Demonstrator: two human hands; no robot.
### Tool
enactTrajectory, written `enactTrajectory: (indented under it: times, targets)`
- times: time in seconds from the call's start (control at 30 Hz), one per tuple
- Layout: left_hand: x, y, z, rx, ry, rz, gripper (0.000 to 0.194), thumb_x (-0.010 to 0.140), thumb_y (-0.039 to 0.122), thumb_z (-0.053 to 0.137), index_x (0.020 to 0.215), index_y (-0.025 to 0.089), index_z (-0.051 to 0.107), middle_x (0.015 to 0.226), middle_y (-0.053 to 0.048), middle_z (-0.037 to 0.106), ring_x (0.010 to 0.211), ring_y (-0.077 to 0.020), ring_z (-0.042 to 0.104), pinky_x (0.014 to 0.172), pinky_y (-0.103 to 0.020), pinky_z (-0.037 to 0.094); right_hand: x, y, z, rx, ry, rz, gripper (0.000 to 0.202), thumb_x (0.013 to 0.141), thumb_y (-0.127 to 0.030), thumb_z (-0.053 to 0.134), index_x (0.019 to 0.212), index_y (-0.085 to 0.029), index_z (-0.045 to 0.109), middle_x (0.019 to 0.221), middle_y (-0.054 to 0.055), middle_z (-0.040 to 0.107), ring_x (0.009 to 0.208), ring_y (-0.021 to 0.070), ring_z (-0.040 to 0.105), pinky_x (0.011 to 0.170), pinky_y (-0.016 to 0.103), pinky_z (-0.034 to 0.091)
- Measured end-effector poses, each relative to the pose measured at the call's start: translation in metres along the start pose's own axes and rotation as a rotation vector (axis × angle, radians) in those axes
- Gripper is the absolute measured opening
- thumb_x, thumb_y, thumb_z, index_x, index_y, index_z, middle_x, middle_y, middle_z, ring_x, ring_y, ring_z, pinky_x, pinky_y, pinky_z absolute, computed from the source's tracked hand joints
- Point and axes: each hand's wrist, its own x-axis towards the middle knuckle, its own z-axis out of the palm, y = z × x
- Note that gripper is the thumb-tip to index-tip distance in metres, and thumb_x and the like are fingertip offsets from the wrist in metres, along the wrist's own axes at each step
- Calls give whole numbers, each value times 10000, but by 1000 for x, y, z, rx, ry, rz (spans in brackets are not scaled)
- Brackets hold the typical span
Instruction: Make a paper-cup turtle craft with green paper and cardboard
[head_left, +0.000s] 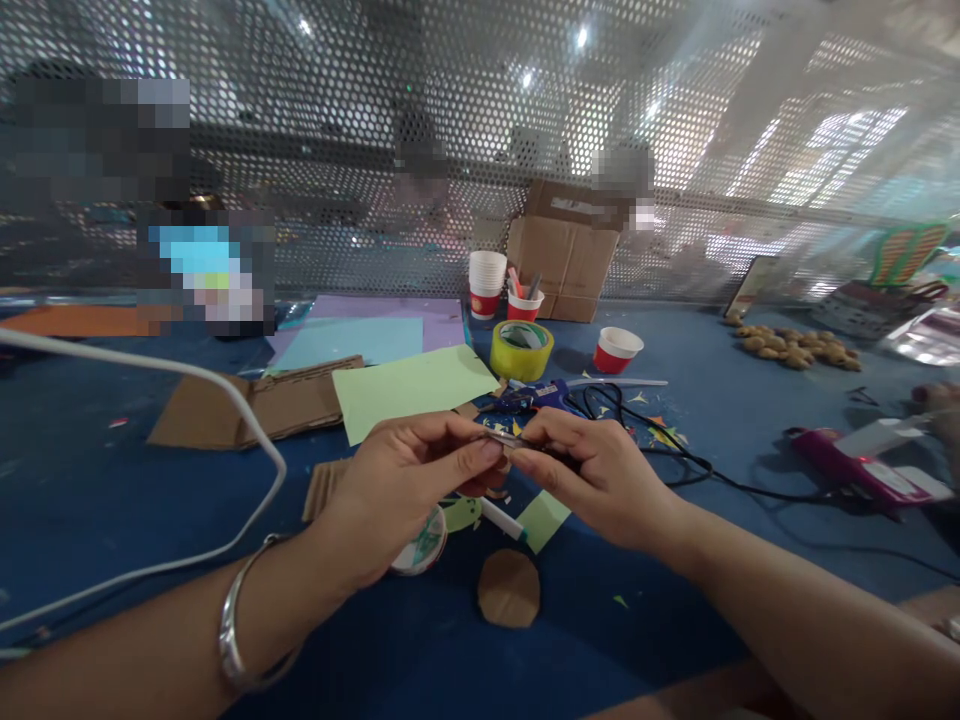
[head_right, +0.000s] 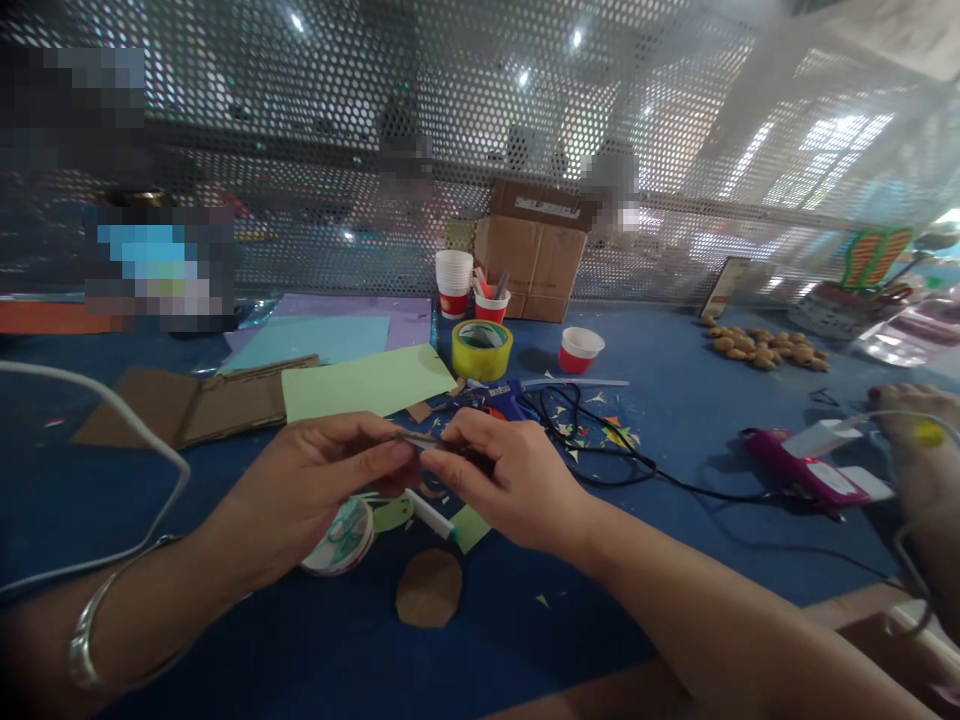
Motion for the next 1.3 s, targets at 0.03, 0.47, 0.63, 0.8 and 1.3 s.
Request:
enactTrajectory:
  times: [0.03,0.47,0.63,0.8,1.3]
  targets:
    - [0,0,0,-3,1,-5,107,776,284,830,791,187,786,707,7,754,668,-109,685,639,-185,539,0,0,0,-6,5,-3,329,972,-463,544,782,-194,525,635,-44,438,580,93,369,528,225,295]
    - [-2,3,2,-24,17,0,119,802,281,813,772,180,758,676,12,743,631,-91,665,612,-169,517,2,-1,0,12,46,-24,314,973,-426,554,771,-187,529,605,-62,414,544,76,347,505,214,291]
    - [-1,2,0,-13,25,2,123,797,294,815,769,187,763,691,6,753,650,-102,678,627,-182,526,1,1,1,23,41,-24,316,969,-433,558,767,-193,518,615,-59,423,553,80,357,513,218,298]
    - [0,0,-1,4,19,-2,118,767,292,834,759,191,775,699,2,759,642,-114,689,623,-201,534,1,1,2,27,16,-6,322,970,-458,546,782,-198,520,616,-59,417,552,86,351,511,226,294]
    - [1,-3,0,-34,11,-33,145,736,296,861,768,179,781,706,-4,762,652,-122,704,638,-203,553,0,1,2,-1,-19,31,336,949,-510,569,828,-197,556,628,-47,488,572,94,393,534,224,317]
